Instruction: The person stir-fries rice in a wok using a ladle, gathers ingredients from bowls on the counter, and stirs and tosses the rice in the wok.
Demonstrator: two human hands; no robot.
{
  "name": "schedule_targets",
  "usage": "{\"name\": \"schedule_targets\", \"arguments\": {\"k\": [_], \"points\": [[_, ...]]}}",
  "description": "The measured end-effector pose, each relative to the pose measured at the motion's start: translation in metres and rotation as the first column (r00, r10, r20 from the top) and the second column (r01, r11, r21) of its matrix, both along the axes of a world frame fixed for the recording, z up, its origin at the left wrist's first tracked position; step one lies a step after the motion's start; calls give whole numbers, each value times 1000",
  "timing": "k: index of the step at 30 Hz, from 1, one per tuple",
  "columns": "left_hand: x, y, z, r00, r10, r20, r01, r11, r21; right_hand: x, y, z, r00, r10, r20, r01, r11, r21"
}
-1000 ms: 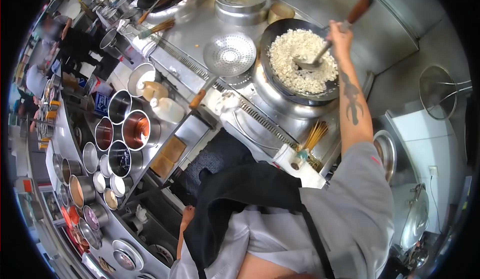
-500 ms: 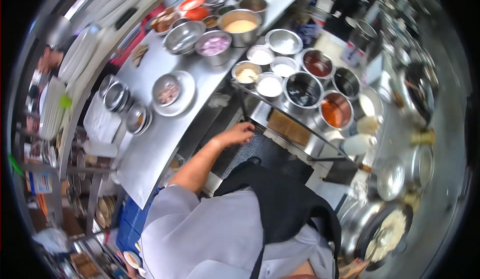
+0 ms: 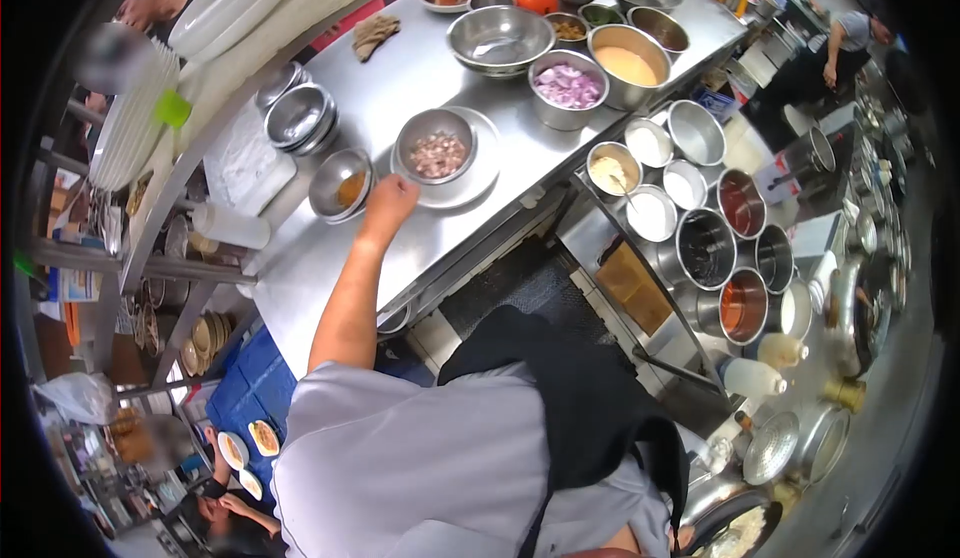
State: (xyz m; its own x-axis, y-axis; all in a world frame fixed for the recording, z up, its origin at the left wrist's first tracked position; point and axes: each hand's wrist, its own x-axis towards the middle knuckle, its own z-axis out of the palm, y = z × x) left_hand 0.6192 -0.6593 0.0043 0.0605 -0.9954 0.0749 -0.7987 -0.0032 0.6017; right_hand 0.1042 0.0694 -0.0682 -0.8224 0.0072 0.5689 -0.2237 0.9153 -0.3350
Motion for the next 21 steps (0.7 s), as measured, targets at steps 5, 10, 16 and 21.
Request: {"name": "schedule_targets", "arguments": {"k": [5,10,16,21], "points": [[31,38,-31,951,106,-292,-8,949,316,-48,-71,19,903,388,185,-369,920,-131],[0,50,-17,626,406,-666,123,791,599,-60,-177,6,618,665,420,-587,745,-316],[-9,60,-20,548,345,-762,105,875,472,-41,-250,16,367,773,518,-646,612,-456],[103,50,-15,913,341,-221,-376,916,-139,-53,-246,-14,316,799,512,-696,562,-447]]}}
